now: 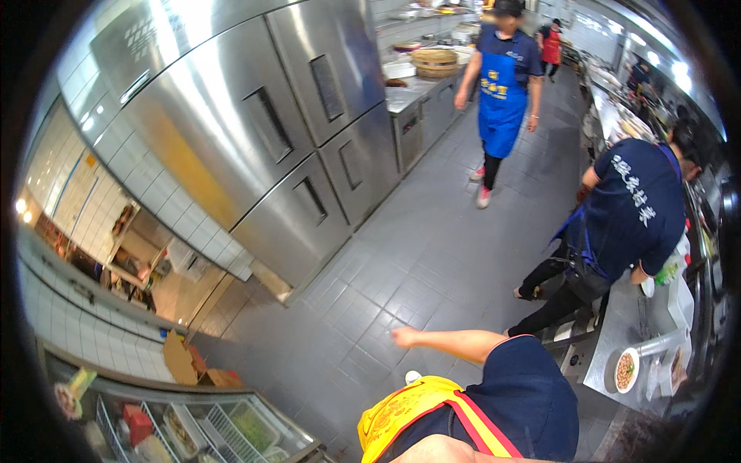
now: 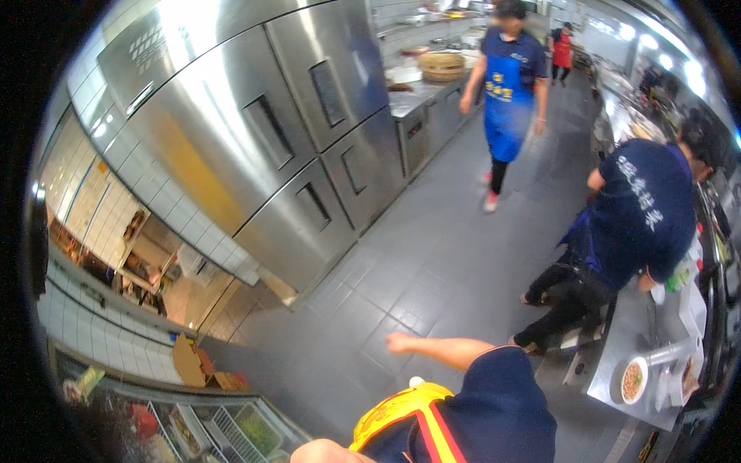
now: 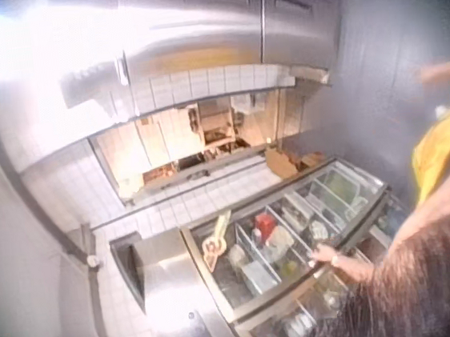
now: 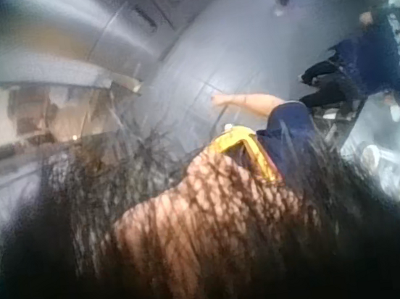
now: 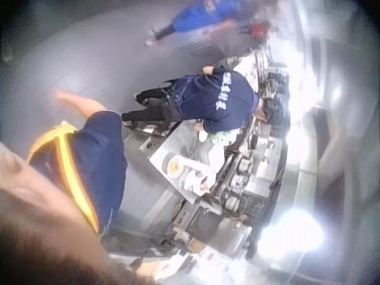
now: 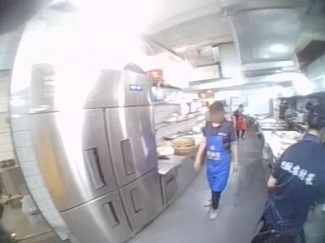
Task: The person assembles a dish by placing yellow food items and white eggs into a brass pot containing meat and other ingredients. They then retrieve plastic wrap, cover the pot, and carry it across the kitchen.
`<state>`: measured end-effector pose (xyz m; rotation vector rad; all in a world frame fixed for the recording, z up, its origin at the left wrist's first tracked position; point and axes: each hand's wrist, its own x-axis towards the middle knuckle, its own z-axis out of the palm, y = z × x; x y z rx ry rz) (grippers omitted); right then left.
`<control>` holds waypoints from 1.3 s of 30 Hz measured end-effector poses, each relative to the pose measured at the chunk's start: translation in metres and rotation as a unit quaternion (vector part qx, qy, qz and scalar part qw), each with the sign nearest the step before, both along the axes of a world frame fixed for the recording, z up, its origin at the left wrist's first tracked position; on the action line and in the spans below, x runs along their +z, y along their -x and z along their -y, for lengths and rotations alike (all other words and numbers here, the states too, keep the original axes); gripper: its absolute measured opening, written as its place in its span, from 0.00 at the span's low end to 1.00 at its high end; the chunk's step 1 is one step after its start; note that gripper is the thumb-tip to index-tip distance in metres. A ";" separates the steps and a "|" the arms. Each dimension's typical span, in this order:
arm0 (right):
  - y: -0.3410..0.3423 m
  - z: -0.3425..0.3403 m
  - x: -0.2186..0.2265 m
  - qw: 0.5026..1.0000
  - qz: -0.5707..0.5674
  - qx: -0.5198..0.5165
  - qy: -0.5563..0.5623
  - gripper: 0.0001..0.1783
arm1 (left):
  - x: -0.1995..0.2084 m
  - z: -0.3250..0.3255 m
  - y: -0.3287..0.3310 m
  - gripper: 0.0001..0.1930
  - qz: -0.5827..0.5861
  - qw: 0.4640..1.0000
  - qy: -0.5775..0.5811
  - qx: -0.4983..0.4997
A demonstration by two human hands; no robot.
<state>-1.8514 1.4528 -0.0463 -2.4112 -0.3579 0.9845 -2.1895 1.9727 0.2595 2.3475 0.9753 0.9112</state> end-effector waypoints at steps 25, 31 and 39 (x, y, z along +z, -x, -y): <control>0.069 0.330 -0.002 0.753 -0.084 -0.621 -0.203 0.18 | -0.157 0.407 -0.443 0.25 -0.228 0.826 0.189 -0.480; 0.110 0.348 -0.045 0.884 -0.101 -0.455 -0.023 0.07 | -0.163 0.425 -0.407 0.25 -0.237 0.832 0.199 -0.461; 0.133 0.339 -0.121 0.929 -0.189 -0.302 0.101 0.17 | -0.176 0.383 -0.334 0.25 -0.243 0.845 0.210 -0.426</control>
